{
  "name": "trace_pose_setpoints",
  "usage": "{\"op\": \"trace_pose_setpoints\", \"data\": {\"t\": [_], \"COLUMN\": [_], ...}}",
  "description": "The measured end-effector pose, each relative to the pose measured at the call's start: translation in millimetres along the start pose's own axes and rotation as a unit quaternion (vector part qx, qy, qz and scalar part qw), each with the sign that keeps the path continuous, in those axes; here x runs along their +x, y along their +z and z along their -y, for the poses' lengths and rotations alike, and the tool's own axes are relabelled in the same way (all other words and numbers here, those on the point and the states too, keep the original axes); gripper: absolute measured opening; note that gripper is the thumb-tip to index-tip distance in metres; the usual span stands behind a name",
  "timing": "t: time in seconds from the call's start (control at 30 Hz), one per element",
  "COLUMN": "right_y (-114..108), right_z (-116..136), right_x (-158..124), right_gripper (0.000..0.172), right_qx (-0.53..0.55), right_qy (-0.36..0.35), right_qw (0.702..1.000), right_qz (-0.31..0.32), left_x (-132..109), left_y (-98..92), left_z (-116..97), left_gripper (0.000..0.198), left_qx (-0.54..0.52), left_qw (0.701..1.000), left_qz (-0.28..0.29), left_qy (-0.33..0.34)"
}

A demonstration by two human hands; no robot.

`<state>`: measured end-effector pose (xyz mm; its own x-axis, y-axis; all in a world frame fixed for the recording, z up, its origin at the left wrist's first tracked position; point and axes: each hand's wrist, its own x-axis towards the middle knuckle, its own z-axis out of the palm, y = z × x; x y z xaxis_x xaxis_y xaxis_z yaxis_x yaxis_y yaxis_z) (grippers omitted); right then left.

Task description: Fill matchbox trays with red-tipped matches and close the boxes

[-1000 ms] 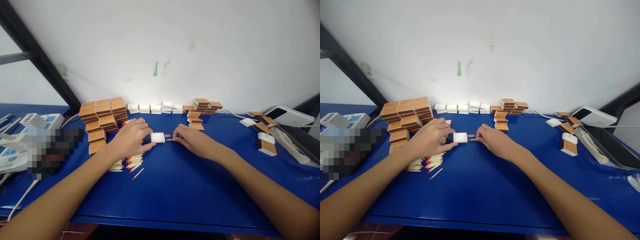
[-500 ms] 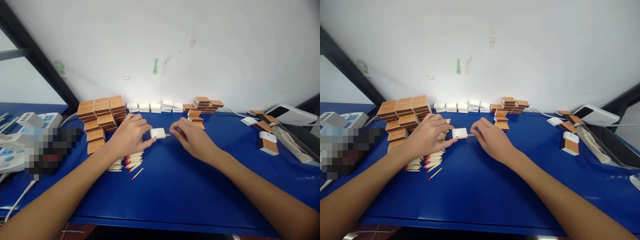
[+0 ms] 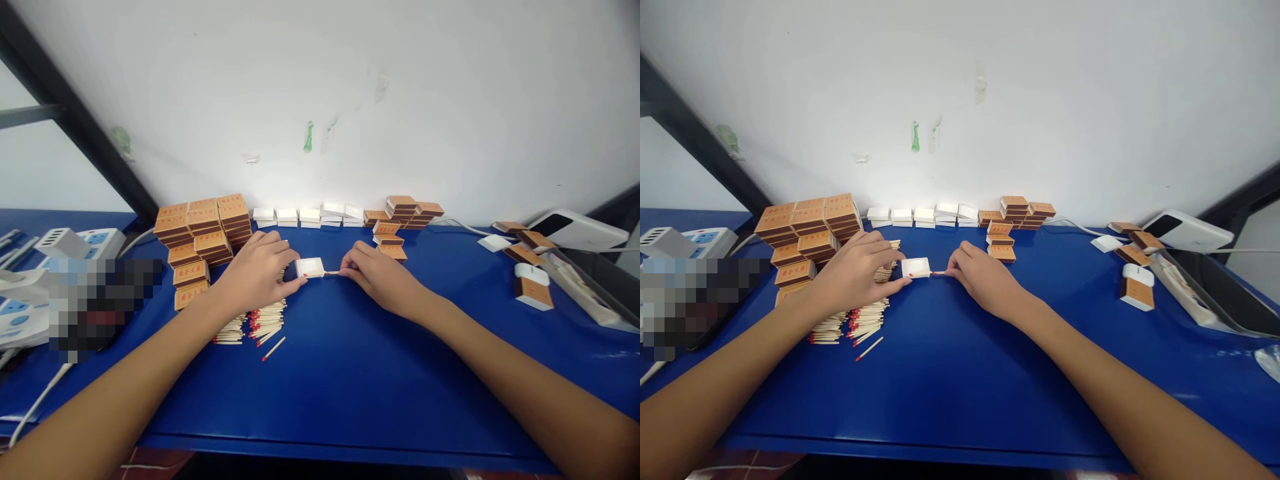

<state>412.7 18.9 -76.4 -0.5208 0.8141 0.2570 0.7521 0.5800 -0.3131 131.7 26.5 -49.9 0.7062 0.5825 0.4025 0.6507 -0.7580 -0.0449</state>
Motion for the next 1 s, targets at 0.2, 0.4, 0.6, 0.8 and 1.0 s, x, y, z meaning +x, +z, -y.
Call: {"op": "trace_pose_setpoints", "data": {"t": [0.2, 0.4, 0.6, 0.8, 1.0], "right_y": [-5.3, -0.2, -4.5, -1.8, -6.5], "right_z": [13.6, 31.5, 27.5, 27.7, 28.0], "right_x": [-2.9, -6.1, -6.8, -7.2, -5.9], "right_gripper": [0.011, 0.008, 0.012, 0.012, 0.008], "right_qx": [-0.012, 0.007, 0.038, 0.092, 0.134], "right_qy": [-0.009, -0.045, -0.052, -0.051, -0.012], "right_qw": [0.998, 0.997, 0.997, 0.994, 0.990], "right_qz": [-0.068, -0.064, -0.051, -0.029, -0.039], "left_x": [0.1, 0.0, 1.3, 1.6, 2.2], "left_y": [3.3, 2.8, 1.3, 0.5, -0.4], "left_z": [-7.9, -13.5, -9.8, -12.6, -12.6], "left_gripper": [0.030, 0.031, 0.032, 0.033, 0.035], "left_qx": [-0.018, -0.030, -0.056, -0.095, -0.113], "left_qw": [1.000, 0.999, 0.998, 0.995, 0.994], "left_qz": [-0.002, -0.026, -0.023, -0.003, -0.011], "left_qy": [0.023, 0.035, 0.004, -0.004, -0.011]}}
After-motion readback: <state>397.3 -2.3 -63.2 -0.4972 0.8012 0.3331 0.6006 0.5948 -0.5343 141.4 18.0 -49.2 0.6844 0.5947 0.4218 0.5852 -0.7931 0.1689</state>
